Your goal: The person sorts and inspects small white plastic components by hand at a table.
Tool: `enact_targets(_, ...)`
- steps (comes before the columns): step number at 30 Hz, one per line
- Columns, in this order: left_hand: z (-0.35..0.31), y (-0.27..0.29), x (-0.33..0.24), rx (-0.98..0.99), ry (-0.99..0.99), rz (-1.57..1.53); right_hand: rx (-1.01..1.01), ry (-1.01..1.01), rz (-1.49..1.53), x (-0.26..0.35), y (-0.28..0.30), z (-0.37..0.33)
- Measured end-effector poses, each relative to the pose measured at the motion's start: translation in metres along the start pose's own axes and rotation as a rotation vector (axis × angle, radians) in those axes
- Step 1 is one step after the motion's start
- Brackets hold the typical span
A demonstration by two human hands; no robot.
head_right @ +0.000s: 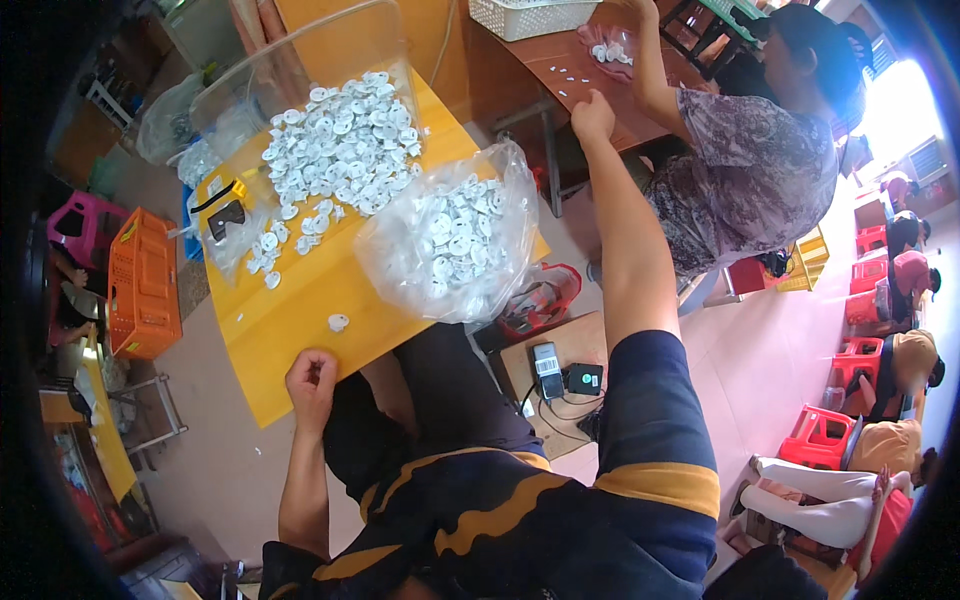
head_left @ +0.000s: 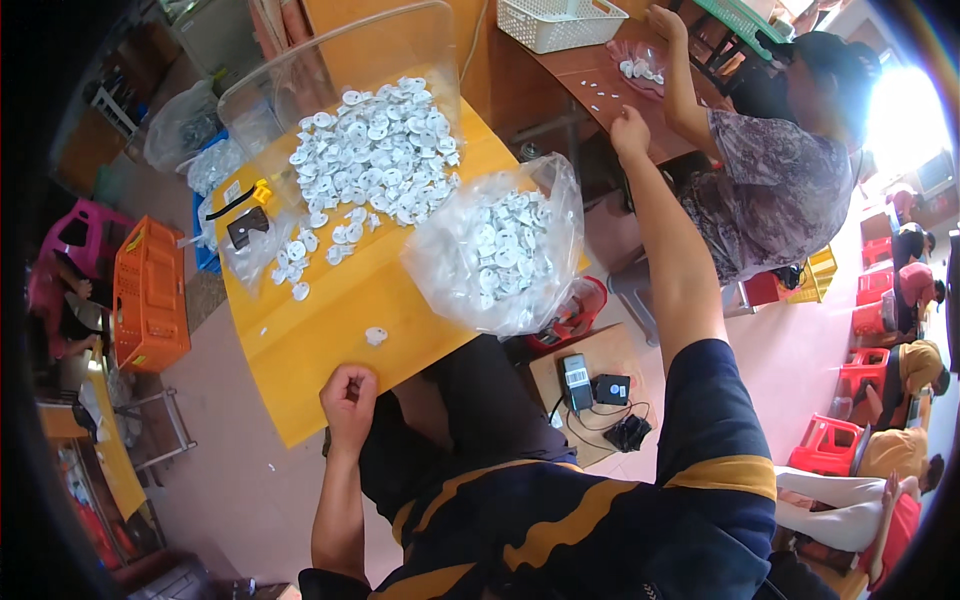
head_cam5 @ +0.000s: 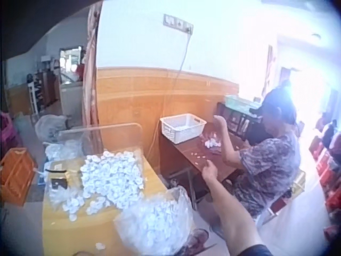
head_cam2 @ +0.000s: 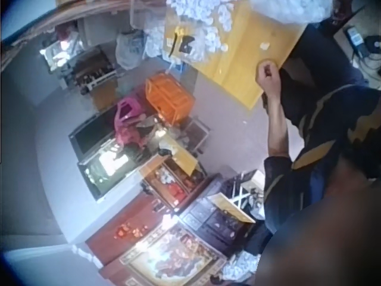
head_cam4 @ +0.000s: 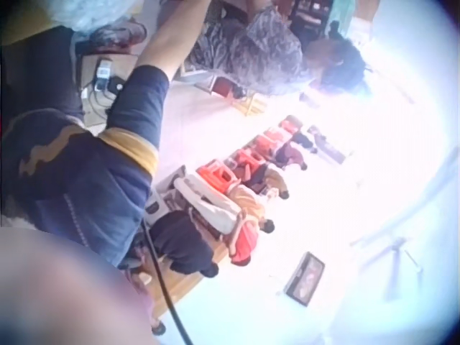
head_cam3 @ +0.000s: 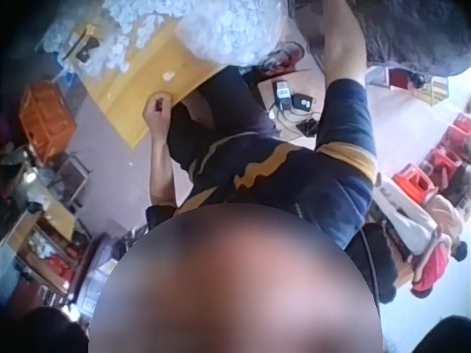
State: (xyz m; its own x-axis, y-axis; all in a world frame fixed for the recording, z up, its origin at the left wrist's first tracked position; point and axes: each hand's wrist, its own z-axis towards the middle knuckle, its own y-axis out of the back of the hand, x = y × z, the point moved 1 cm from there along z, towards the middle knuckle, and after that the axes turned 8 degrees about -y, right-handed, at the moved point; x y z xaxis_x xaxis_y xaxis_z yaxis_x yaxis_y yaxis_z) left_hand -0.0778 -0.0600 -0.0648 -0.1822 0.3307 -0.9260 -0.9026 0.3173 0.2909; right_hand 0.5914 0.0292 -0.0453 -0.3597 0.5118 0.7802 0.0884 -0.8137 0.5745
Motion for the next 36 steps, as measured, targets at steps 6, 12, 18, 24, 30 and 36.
enact_targets(6, 0.006, -0.003, 0.0, -0.043, 0.003, -0.16, 0.092, 0.239, 0.208, 0.032, 0.04, -0.041)
enact_targets(12, -0.028, 0.016, -0.014, -0.149, -0.039, -0.035, 0.537, 0.636, 0.553, 0.18, 0.133, -0.31)
enact_targets(18, -0.046, 0.0, -0.042, -0.193, -0.123, -0.062, 0.875, 0.83, 0.249, 0.152, 0.063, -0.469)
enact_targets(24, -0.067, 0.009, -0.057, -0.355, 0.026, -0.364, 0.796, 0.927, 0.028, 0.134, 0.025, -0.5)
enact_targets(30, -0.063, 0.013, -0.058, -0.429, 0.051, -0.341, 0.78, 0.91, 0.306, 0.114, 0.007, -0.494)
enact_targets(36, -0.054, 0.014, -0.062, -0.49, 0.047, -0.452, 0.839, 0.796, 0.42, 0.113, 0.008, -0.494)
